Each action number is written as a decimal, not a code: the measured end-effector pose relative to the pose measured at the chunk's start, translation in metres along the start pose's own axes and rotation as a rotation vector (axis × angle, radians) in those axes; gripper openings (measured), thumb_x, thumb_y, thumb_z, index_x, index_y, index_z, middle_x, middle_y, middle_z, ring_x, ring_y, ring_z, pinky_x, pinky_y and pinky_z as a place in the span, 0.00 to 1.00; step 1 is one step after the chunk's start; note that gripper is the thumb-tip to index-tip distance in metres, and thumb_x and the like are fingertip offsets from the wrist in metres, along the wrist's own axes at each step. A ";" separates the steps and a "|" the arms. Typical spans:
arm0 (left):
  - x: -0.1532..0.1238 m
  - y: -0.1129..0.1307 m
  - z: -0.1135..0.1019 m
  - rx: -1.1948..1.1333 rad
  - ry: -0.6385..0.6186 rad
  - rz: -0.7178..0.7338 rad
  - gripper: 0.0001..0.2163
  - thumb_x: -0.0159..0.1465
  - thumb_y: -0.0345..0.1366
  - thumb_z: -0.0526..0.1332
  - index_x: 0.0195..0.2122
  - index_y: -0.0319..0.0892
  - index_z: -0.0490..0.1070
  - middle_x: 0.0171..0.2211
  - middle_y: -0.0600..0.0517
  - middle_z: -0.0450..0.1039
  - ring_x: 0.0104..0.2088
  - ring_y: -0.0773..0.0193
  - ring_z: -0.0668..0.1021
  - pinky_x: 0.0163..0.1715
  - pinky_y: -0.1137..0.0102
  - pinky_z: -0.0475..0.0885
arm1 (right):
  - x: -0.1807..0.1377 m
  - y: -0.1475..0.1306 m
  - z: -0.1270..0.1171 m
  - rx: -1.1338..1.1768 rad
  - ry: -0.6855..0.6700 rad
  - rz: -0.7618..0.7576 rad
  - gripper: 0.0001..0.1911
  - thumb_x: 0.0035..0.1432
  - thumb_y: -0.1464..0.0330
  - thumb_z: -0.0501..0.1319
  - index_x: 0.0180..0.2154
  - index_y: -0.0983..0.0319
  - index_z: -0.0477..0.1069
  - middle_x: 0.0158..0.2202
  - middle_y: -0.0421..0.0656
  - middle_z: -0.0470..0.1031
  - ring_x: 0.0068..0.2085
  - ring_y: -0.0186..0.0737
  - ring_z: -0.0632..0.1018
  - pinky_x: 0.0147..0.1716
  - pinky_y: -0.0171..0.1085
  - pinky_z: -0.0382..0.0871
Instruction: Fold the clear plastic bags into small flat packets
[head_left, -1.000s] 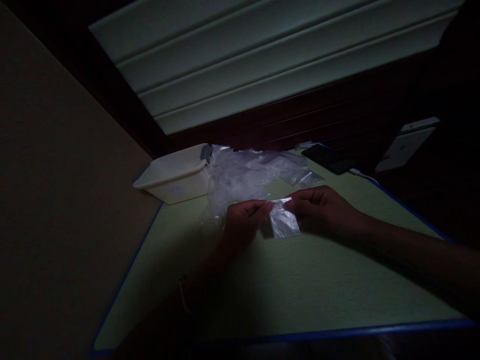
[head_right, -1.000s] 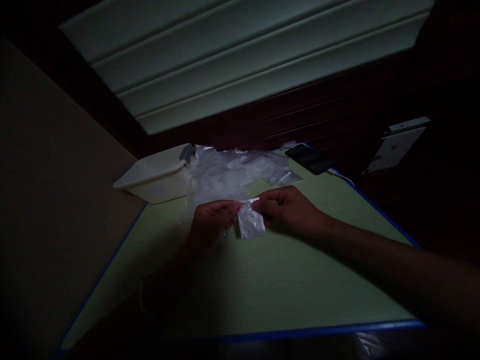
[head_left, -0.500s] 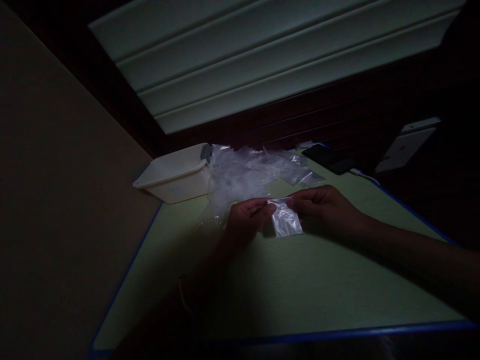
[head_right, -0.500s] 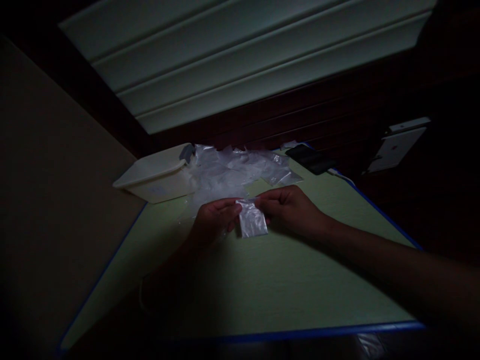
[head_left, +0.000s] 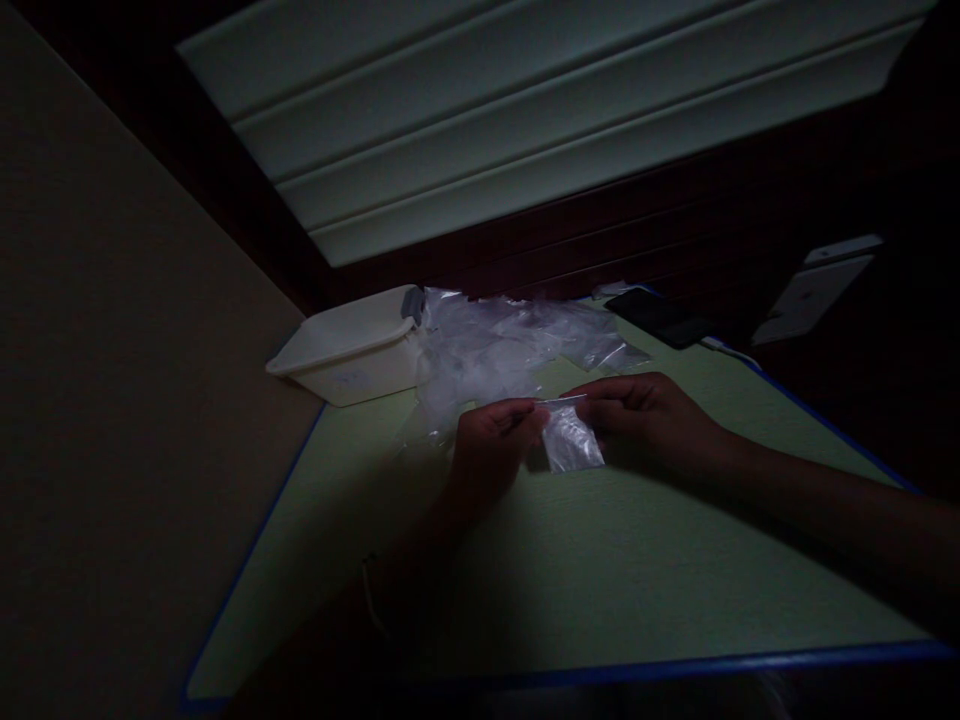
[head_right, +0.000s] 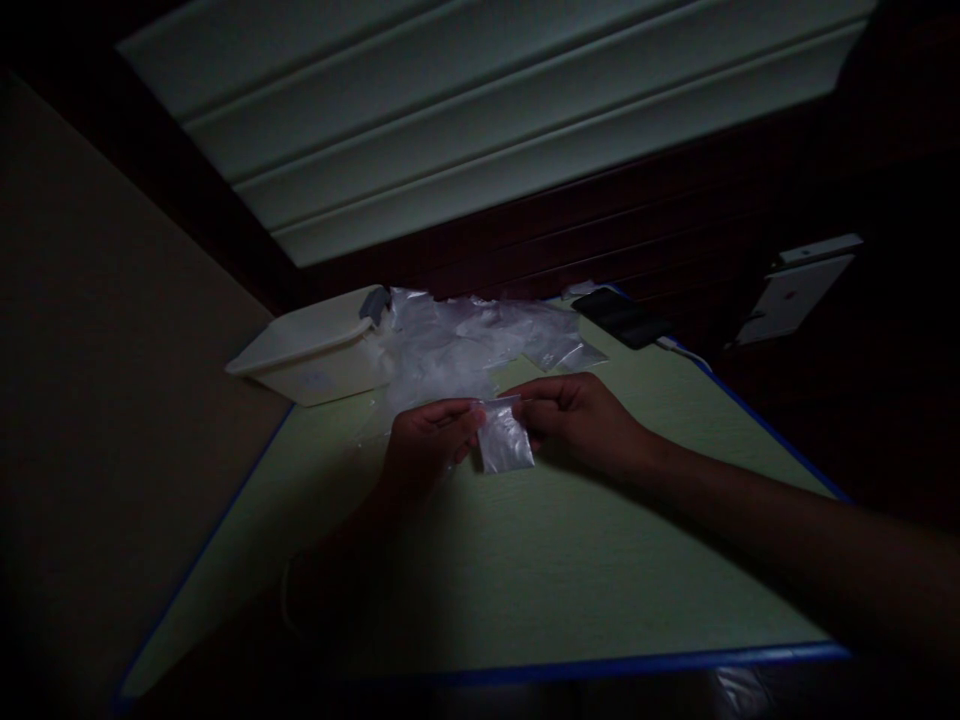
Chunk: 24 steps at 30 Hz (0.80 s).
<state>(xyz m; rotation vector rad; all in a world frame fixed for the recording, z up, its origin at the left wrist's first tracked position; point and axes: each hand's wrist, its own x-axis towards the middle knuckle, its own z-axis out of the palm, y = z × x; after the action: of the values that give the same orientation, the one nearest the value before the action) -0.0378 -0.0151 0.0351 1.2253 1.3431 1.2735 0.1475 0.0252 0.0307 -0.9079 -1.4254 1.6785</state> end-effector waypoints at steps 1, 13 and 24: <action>0.000 0.000 0.000 -0.011 -0.002 0.007 0.13 0.53 0.39 0.68 0.37 0.36 0.80 0.20 0.53 0.73 0.17 0.74 0.67 0.17 0.76 0.63 | 0.000 0.001 0.000 0.019 0.001 -0.001 0.15 0.50 0.62 0.69 0.40 0.61 0.80 0.28 0.43 0.79 0.26 0.36 0.75 0.29 0.37 0.70; 0.004 -0.007 -0.005 -0.044 -0.076 0.078 0.10 0.54 0.36 0.66 0.36 0.40 0.81 0.19 0.54 0.70 0.18 0.74 0.65 0.17 0.76 0.60 | 0.003 0.006 0.000 0.152 0.040 -0.023 0.08 0.47 0.66 0.69 0.33 0.60 0.81 0.27 0.42 0.79 0.26 0.35 0.74 0.28 0.36 0.67; 0.004 -0.002 -0.006 -0.156 -0.120 -0.003 0.16 0.57 0.42 0.63 0.40 0.35 0.79 0.22 0.52 0.70 0.19 0.72 0.68 0.19 0.75 0.62 | -0.004 -0.004 -0.005 -0.151 0.040 -0.242 0.11 0.51 0.69 0.61 0.33 0.59 0.82 0.29 0.43 0.81 0.30 0.38 0.76 0.31 0.36 0.68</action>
<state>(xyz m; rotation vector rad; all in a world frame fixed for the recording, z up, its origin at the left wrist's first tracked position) -0.0444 -0.0121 0.0333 1.1710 1.1379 1.2572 0.1544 0.0244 0.0341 -0.8091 -1.5829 1.3829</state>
